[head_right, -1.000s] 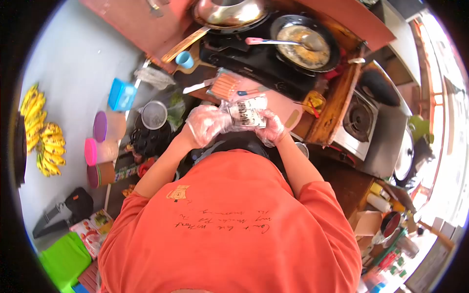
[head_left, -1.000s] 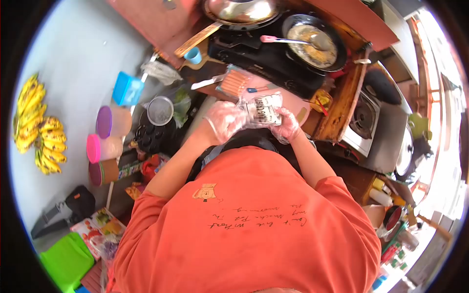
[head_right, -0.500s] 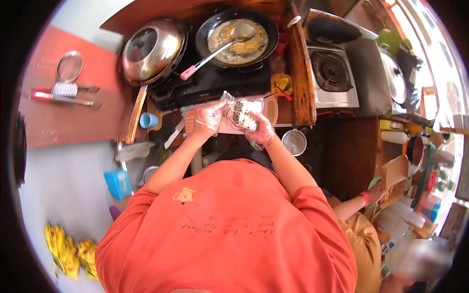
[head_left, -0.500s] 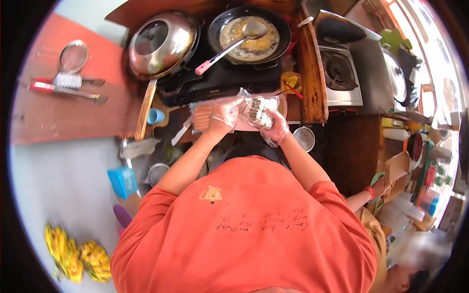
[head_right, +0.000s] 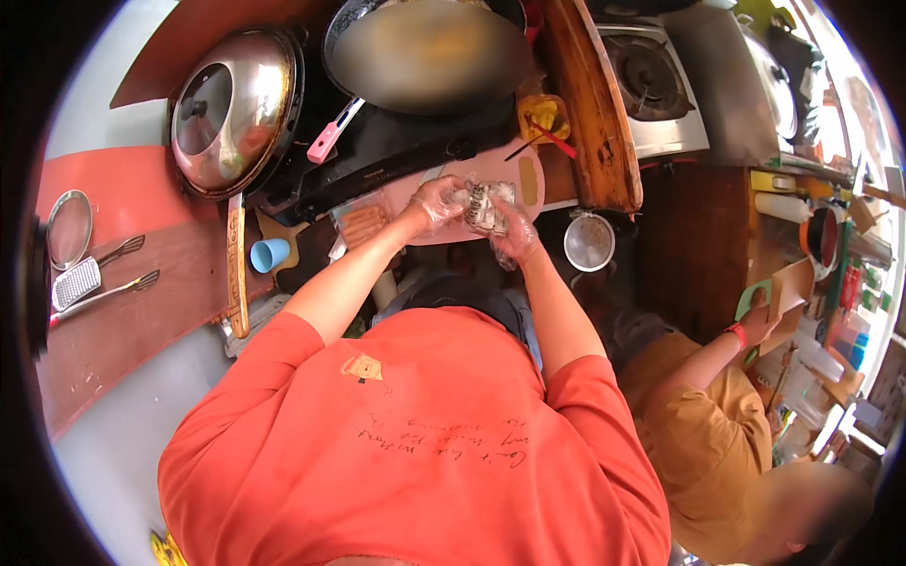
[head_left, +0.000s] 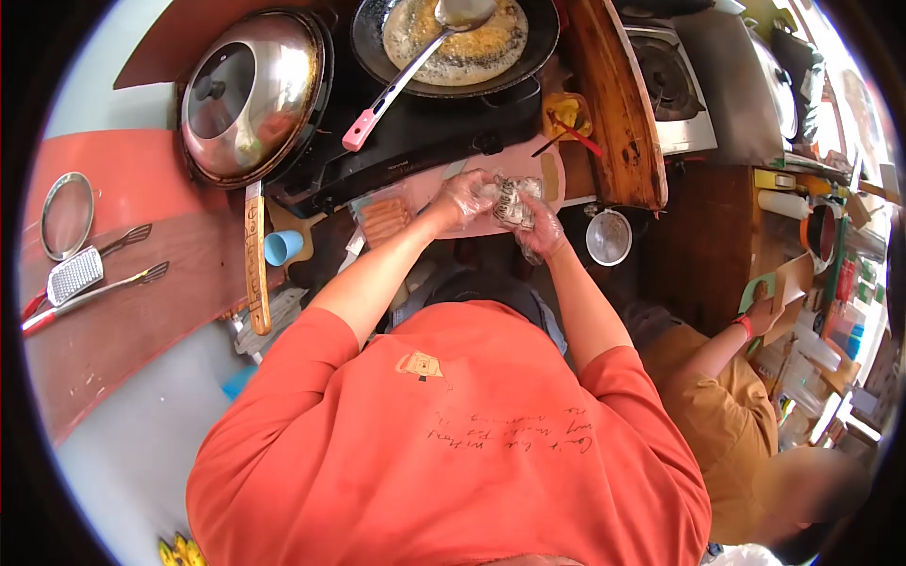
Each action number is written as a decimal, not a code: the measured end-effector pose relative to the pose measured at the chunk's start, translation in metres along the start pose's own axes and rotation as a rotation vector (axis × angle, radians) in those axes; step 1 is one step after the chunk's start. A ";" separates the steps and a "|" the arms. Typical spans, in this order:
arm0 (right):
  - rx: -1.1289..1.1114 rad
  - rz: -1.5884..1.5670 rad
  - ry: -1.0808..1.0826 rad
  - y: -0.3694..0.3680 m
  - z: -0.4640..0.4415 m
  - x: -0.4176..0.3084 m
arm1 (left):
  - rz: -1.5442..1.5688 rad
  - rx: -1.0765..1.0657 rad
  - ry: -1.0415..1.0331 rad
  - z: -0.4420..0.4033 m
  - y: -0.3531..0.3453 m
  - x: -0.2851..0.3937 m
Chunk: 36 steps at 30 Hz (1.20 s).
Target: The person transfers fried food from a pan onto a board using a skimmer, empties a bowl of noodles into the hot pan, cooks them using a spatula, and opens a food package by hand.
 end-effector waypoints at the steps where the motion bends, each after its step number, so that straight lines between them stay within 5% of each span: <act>1: 0.024 0.042 0.004 -0.001 0.002 -0.002 | -0.001 -0.007 0.001 0.000 0.000 -0.001; 7: 0.166 0.182 0.222 0.001 -0.003 -0.014 | -0.012 0.035 -0.111 0.001 0.009 0.000; 23: 0.240 0.570 0.202 -0.007 0.002 -0.030 | -0.170 0.145 -0.180 0.002 0.005 0.009; 28: 0.276 0.993 0.253 -0.020 0.002 -0.045 | -0.037 0.098 -0.187 0.003 -0.009 0.014; 31: 0.192 1.066 0.220 -0.012 -0.009 -0.049 | -0.257 0.257 -0.273 0.006 -0.007 0.022; 33: 0.155 1.175 0.171 -0.032 -0.005 -0.060 | 0.142 0.165 0.020 0.010 -0.014 0.009; 36: 0.132 1.104 0.070 -0.036 -0.002 -0.065 | 0.321 0.171 -0.001 0.005 -0.021 -0.006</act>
Point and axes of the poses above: each hand's wrist, its own z-axis away from the middle knuckle, its own y-axis out of the back of the hand, x = y × z, the point moved 7 cm from there along -z, towards the middle knuckle, and after that the axes turned 3 degrees about -y, right-handed, at the moved point
